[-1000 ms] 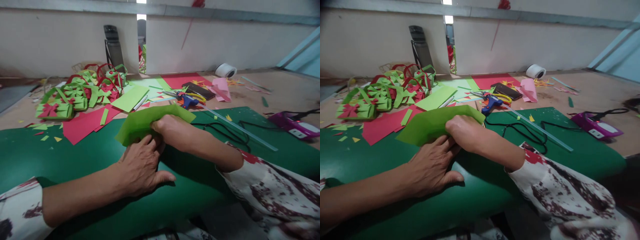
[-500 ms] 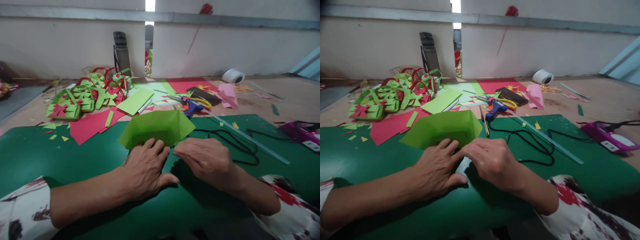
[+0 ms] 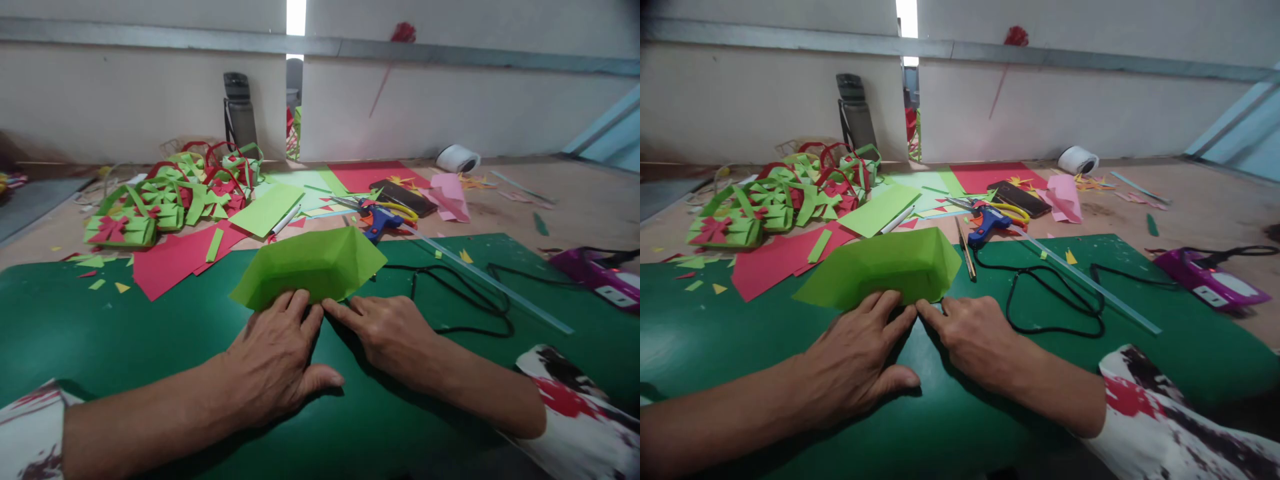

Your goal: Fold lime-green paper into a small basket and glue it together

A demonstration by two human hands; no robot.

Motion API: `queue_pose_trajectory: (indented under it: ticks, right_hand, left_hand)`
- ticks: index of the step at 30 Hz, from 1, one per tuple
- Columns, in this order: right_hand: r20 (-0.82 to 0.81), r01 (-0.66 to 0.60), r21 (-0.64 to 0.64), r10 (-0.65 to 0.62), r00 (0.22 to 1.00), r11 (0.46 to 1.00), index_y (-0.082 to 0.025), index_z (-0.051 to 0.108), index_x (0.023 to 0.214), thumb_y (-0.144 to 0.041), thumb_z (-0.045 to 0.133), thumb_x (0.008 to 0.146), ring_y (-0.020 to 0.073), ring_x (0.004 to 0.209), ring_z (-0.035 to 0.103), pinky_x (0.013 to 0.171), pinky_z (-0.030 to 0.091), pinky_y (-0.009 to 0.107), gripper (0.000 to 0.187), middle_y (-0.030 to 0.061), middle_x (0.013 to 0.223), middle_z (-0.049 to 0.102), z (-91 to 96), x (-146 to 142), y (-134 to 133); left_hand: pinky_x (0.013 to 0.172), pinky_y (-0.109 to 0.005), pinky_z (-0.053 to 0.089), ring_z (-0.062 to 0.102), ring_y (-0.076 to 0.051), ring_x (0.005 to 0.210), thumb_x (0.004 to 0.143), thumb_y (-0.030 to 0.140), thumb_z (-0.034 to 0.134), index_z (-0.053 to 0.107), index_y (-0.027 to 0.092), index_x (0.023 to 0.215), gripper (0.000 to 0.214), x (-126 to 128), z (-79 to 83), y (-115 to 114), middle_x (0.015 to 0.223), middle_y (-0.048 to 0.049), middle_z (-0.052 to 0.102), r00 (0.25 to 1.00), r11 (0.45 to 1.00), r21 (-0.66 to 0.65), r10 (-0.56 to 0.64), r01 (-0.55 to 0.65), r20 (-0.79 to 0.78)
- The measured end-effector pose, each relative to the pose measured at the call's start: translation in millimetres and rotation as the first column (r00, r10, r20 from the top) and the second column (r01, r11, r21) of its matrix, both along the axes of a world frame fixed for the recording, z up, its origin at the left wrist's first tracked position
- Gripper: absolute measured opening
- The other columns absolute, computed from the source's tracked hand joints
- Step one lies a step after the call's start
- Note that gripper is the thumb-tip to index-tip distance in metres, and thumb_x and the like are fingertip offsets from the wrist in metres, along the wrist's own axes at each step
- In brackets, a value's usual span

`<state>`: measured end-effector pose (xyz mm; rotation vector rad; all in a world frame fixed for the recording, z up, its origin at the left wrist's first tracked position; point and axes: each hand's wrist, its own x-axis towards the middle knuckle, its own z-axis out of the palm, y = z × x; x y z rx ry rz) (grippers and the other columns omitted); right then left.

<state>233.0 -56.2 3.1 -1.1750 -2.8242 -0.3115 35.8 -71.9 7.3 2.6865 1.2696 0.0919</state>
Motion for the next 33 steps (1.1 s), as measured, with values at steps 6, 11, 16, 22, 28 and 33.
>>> queue_pose_trajectory:
  ticks: [6, 11, 16, 22, 28, 33]
  right_hand:
    - [0.13, 0.017, -0.083, -0.006, 0.991, 0.996, -0.021, 0.054, 0.116, -0.01, 0.05, 0.076, 0.0142, 0.05, 0.055, 0.044, 0.012, 0.029, 0.042, 0.0031, 0.07, 0.065, 8.7, -4, 4]
    - [0.102, 0.013, -0.079, -0.004, 0.995, 0.997, -0.021, 0.052, 0.12, -0.011, 0.051, 0.075, 0.0156, 0.052, 0.057, 0.045, 0.011, 0.03, 0.045, 0.0029, 0.071, 0.065, 4.2, -1, 4]
    - [0.1, -0.001, -0.091, 0.01, 0.995, 0.996, -0.019, 0.053, 0.117, -0.01, 0.05, 0.075, 0.0165, 0.055, 0.059, 0.044, 0.013, 0.03, 0.043, 0.0034, 0.073, 0.065, 3.1, 0, 4]
    - [0.089, -0.012, -0.044, 0.016, 0.996, 0.999, -0.019, 0.056, 0.114, -0.009, 0.05, 0.074, 0.0162, 0.053, 0.059, 0.043, 0.018, 0.03, 0.042, 0.0032, 0.071, 0.065, 1.8, 0, 4]
    - [0.054, -0.011, -0.05, 0.013, 0.998, 0.999, -0.019, 0.059, 0.111, -0.007, 0.052, 0.07, 0.0168, 0.06, 0.061, 0.045, 0.027, 0.03, 0.043, 0.0054, 0.083, 0.069, -0.9, -1, 4]
    - [0.052, -0.025, -0.014, 0.026, 0.998, 1.0, -0.018, 0.06, 0.108, -0.006, 0.05, 0.072, 0.0172, 0.059, 0.061, 0.044, 0.026, 0.03, 0.04, 0.0042, 0.077, 0.068, -0.7, -1, 3]
  left_hand:
    - [0.077, -0.043, 0.046, 0.044, -0.03, 0.105, 0.081, 0.069, 0.026, 0.042, 0.017, 0.126, 0.071, -7, -0.7, -8, 0.117, -0.0138, 0.047, 0.993, 0.997, 0.009, 0.072, -0.072, -0.095]
    - [0.08, -0.047, 0.043, 0.046, -0.03, 0.097, 0.08, 0.07, 0.025, 0.051, 0.013, 0.117, 0.073, -10, 1.9, -11, 0.106, -0.0127, 0.052, 0.992, 0.996, 0.049, 0.075, -0.07, -0.099]
    - [0.075, -0.048, 0.046, 0.052, -0.031, 0.091, 0.08, 0.066, 0.037, 0.057, 0.012, 0.107, 0.063, -8, 3.0, -16, 0.096, -0.0128, 0.057, 0.977, 0.989, 0.051, 0.146, -0.14, -0.157]
    - [0.071, -0.042, 0.05, 0.058, -0.033, 0.092, 0.081, 0.062, 0.042, 0.055, 0.011, 0.112, 0.062, -18, 5.0, -20, 0.098, -0.0171, 0.062, 0.949, 0.981, 0.118, 0.179, -0.153, -0.259]
    - [0.06, -0.038, 0.052, 0.063, -0.03, 0.079, 0.084, 0.06, 0.039, 0.053, 0.007, 0.118, 0.064, -26, 6.9, -18, 0.09, -0.0173, 0.066, 0.922, 0.976, 0.104, 0.214, -0.19, -0.323]
    - [0.051, -0.035, 0.051, 0.062, -0.027, 0.066, 0.084, 0.058, 0.04, 0.061, 0.006, 0.104, 0.059, -29, 1.1, -24, 0.074, -0.0145, 0.065, 0.938, 0.958, 0.251, 0.208, -0.139, -0.278]
